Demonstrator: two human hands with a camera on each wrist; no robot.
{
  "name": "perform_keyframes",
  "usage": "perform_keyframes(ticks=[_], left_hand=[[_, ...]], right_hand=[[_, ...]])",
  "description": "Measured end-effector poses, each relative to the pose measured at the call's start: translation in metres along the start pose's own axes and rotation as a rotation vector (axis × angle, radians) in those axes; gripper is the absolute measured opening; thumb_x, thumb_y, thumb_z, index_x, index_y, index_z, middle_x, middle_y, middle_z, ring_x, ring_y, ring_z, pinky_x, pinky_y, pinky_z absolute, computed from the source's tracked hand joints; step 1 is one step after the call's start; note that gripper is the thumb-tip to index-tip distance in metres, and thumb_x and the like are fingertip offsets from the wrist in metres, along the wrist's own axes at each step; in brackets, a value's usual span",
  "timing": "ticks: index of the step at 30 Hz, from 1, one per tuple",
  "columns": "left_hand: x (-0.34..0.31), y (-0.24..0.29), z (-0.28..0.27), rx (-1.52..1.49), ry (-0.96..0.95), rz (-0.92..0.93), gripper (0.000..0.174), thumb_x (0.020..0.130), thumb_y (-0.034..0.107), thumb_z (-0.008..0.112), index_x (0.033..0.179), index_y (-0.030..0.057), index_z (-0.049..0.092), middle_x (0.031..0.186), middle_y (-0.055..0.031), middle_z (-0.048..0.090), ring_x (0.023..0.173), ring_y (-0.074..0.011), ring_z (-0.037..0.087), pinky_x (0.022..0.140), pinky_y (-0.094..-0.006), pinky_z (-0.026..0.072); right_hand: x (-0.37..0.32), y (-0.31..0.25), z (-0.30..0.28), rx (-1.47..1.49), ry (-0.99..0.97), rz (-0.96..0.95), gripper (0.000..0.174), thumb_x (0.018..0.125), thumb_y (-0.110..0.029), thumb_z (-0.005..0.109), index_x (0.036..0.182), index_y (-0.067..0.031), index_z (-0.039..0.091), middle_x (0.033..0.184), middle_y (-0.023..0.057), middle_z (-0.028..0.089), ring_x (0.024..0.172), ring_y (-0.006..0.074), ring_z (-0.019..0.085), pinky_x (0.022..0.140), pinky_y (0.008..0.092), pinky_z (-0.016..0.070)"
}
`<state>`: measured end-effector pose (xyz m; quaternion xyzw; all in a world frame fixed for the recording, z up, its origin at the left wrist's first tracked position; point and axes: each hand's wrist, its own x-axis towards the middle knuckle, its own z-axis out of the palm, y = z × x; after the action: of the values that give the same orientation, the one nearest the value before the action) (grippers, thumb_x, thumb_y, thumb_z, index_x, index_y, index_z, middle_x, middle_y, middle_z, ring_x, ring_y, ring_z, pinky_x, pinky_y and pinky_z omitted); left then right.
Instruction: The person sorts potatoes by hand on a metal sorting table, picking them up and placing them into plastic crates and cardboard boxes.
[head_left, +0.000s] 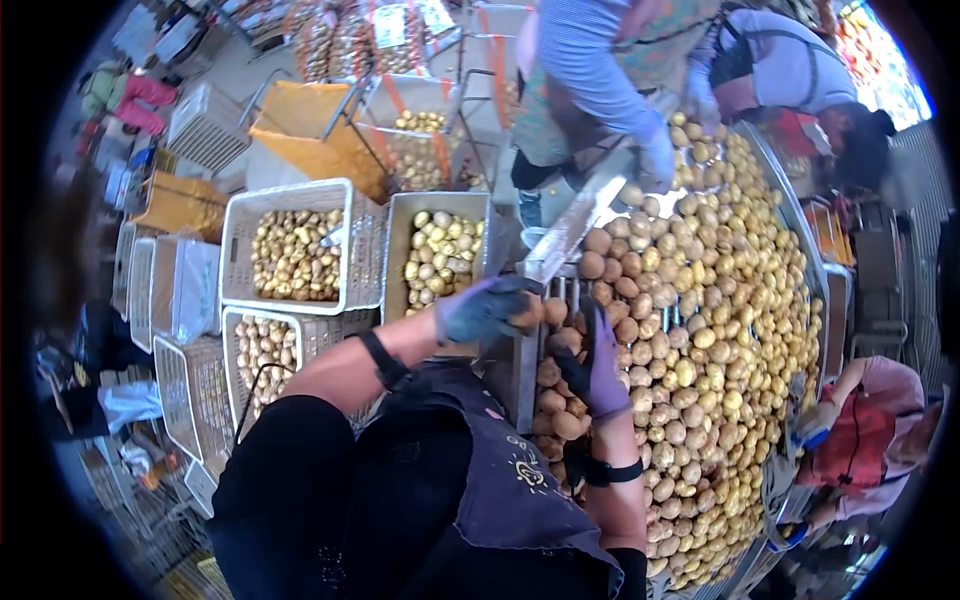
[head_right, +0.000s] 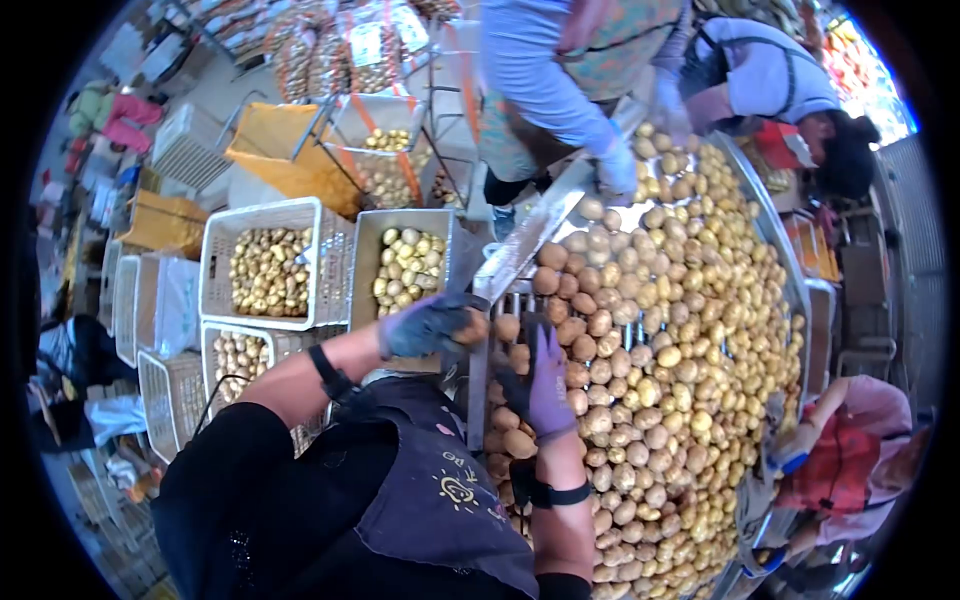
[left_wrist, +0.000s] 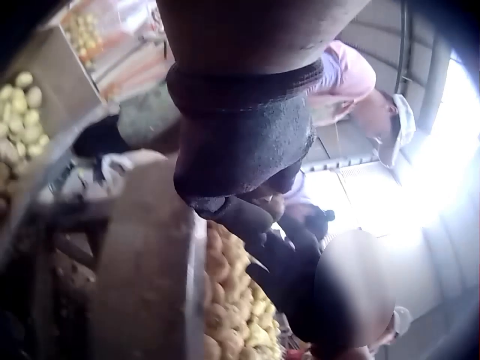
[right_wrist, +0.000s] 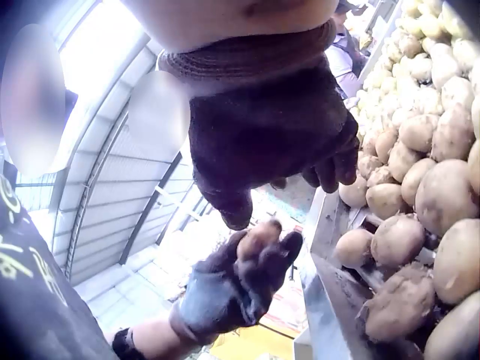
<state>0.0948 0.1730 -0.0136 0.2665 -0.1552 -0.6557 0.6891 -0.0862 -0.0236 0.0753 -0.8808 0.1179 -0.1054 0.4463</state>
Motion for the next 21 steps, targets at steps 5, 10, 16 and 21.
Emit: perform_keyframes(ticks=[5,10,16,21], left_hand=[[-0.159,0.100,-0.091,0.753,1.062,0.040,0.050,0.094,0.036,0.057,0.134,0.0050,0.053,0.111,-0.0147,0.067,0.099,-0.0290,0.068,0.085,-0.0435,0.0549],[-0.196,0.121,-0.136,1.644,1.276,0.122,0.047,0.093,0.021,0.060,0.133,-0.0013,0.052,0.129,-0.0210,0.059,0.123,-0.0341,0.055,0.104,-0.0421,0.0432],[0.002,0.009,0.039,1.822,0.226,0.379,0.053,0.089,0.012,0.059,0.141,0.0060,0.048,0.138,-0.0214,0.051,0.133,-0.0361,0.045,0.112,-0.0457,0.0336],[0.100,-0.059,0.092,2.159,-0.091,0.031,0.063,0.096,0.044,0.046,0.148,0.0083,0.039,0.153,-0.0204,0.036,0.142,-0.0372,0.033,0.114,-0.0612,0.0189]], right_hand=[[-0.046,0.029,0.005,0.179,0.103,0.274,0.047,0.087,-0.016,0.069,0.128,0.0017,0.054,0.125,0.0184,0.060,0.117,0.0319,0.059,0.101,0.0395,0.0455],[-0.110,0.035,-0.037,-0.594,0.403,0.333,0.049,0.089,-0.025,0.066,0.128,0.0020,0.054,0.121,0.0285,0.058,0.111,0.0476,0.054,0.100,0.0534,0.0411],[-0.128,-0.017,0.012,-0.565,-0.140,0.682,0.080,0.090,-0.053,0.057,0.148,-0.0024,0.035,0.152,0.0325,0.028,0.131,0.0618,0.032,0.111,0.0595,0.0292],[-0.159,0.017,-0.049,-0.209,0.346,0.613,0.051,0.093,-0.036,0.058,0.128,0.0008,0.055,0.128,0.0259,0.056,0.121,0.0453,0.052,0.104,0.0512,0.0384]])
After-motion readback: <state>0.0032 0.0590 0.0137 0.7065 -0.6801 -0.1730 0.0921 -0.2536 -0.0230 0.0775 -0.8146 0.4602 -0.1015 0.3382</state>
